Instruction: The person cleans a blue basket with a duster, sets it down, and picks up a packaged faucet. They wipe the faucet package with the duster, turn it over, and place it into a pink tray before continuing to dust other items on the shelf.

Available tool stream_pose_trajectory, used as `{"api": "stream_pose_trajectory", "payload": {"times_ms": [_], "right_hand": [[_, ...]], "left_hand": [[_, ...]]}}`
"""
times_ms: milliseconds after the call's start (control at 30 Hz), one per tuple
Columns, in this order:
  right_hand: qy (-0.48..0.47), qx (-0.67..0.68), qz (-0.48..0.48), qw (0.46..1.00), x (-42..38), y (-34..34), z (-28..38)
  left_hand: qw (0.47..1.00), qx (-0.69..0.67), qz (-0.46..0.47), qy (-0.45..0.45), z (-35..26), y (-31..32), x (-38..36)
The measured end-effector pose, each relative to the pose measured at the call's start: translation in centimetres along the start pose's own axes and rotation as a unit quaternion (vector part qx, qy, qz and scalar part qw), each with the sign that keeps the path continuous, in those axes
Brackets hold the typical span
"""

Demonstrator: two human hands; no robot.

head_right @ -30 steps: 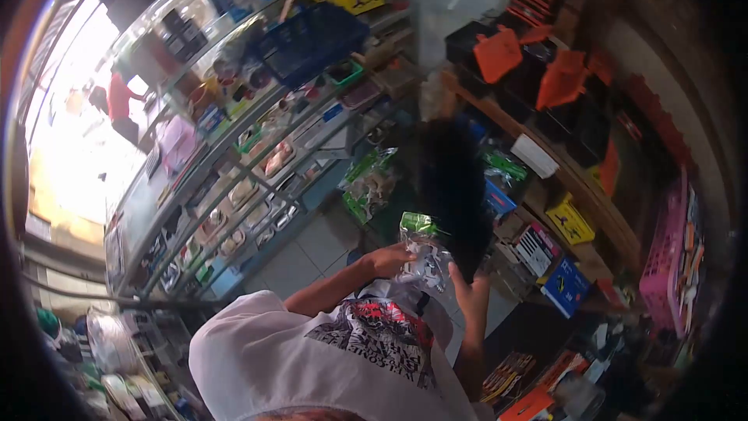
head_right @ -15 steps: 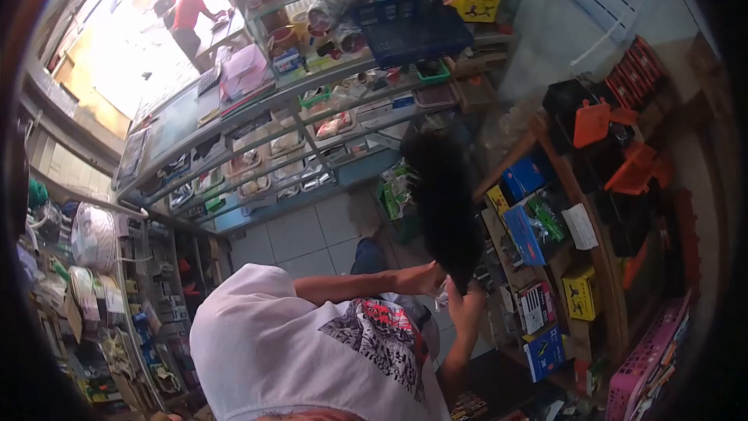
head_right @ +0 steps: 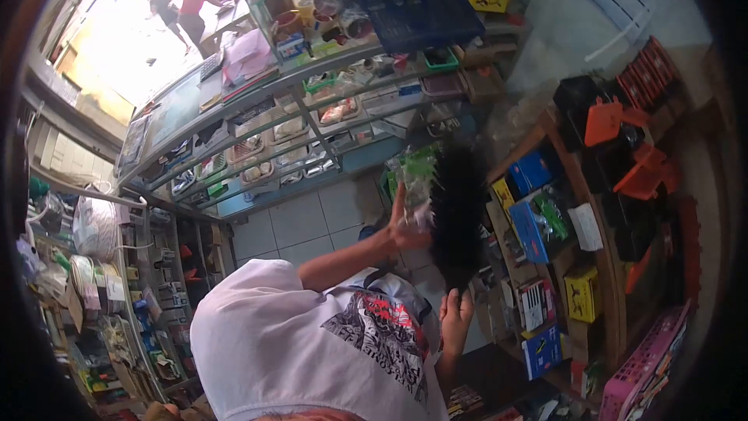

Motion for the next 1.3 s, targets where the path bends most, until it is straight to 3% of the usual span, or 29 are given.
{"api": "stream_pose_trajectory", "payload": {"times_ms": [33,100,200,333,400,533,567,600,633,733,800,867,900,967,1000,1067,1133,1233,1300], "right_hand": [[-0.009,-0.063,0.010,0.998,-0.4,-0.8,-1.2],[-0.025,-0.186,0.029,0.982,-0.9,-2.5,-3.8],[-0.098,-0.172,0.014,0.980,-2.9,-1.3,-2.4],[0.031,-0.045,-0.069,0.996,-4.2,-1.7,-3.4],[0.001,-0.075,-0.052,0.996,-3.9,-2.2,-3.9],[0.051,0.041,-0.116,0.991,-4.9,-2.0,-2.7],[0.063,0.040,-0.103,0.992,-4.9,-2.4,-3.4],[-0.004,-0.017,-0.084,0.996,-4.5,-2.8,-3.4],[-0.068,-0.075,-0.066,0.993,-4.3,-3.1,-3.3],[-0.051,-0.063,-0.092,0.992,-4.4,-3.2,-3.7],[0.038,0.003,-0.118,0.992,-4.7,-4.0,-4.6],[-0.017,-0.045,-0.103,0.994,-4.8,-4.6,-4.2],[-0.044,-0.069,-0.096,0.992,-4.9,-5.0,-4.0],[-0.069,-0.088,-0.111,0.987,-5.1,-6.7,-5.7],[-0.034,-0.050,-0.112,0.992,-5.5,-6.8,-5.5],[0.036,0.032,-0.118,0.992,-6.3,-7.2,-5.1],[0.048,-0.026,-0.094,0.994,-6.9,-8.6,-5.2],[-0.003,-0.057,-0.114,0.992,-7.8,-10.1,-4.8],[0.058,0.014,-0.098,0.993,-9.1,-11.0,-5.7]], "left_hand": [[0.997,-0.018,0.075,-0.007,-1.2,-0.2,0.6],[0.989,0.095,-0.043,0.106,-3.7,-0.2,2.5],[0.980,0.101,-0.071,0.157,-1.9,5.4,3.5],[0.981,0.128,-0.048,0.141,-1.7,7.3,5.1],[0.977,0.149,-0.046,0.148,-1.2,7.1,5.5],[0.984,0.151,-0.010,0.090,0.4,7.6,6.8],[0.990,0.117,-0.010,0.082,0.9,7.6,7.1],[0.994,0.083,-0.009,0.074,1.3,7.8,7.4],[0.978,0.163,-0.064,0.117,1.3,7.2,7.5],[0.980,0.171,-0.059,0.087,1.9,6.9,8.0],[0.980,0.176,-0.055,0.071,2.0,6.4,8.3],[0.980,0.182,-0.050,0.061,2.0,5.9,8.5],[0.976,0.169,-0.100,0.100,1.6,4.4,8.6],[0.971,0.196,-0.111,0.075,1.7,3.8,8.5],[0.969,0.209,-0.117,0.060,1.5,3.5,8.6],[0.981,0.174,-0.083,-0.001,2.2,3.2,8.5],[0.989,0.127,-0.022,-0.073,4.4,3.3,7.6],[0.971,0.183,-0.132,-0.082,6.4,1.3,7.2],[0.951,0.207,-0.210,-0.089,6.9,-0.4,6.1]]}}
Point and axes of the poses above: each hand's wrist, its own x-axis towards the middle knuckle, its own y-axis out of the palm, z = x × y, the point moved 5 cm from there along x, towards the middle knuckle, and after that the axes turned 11 degrees about -z, right-handed, at the moved point
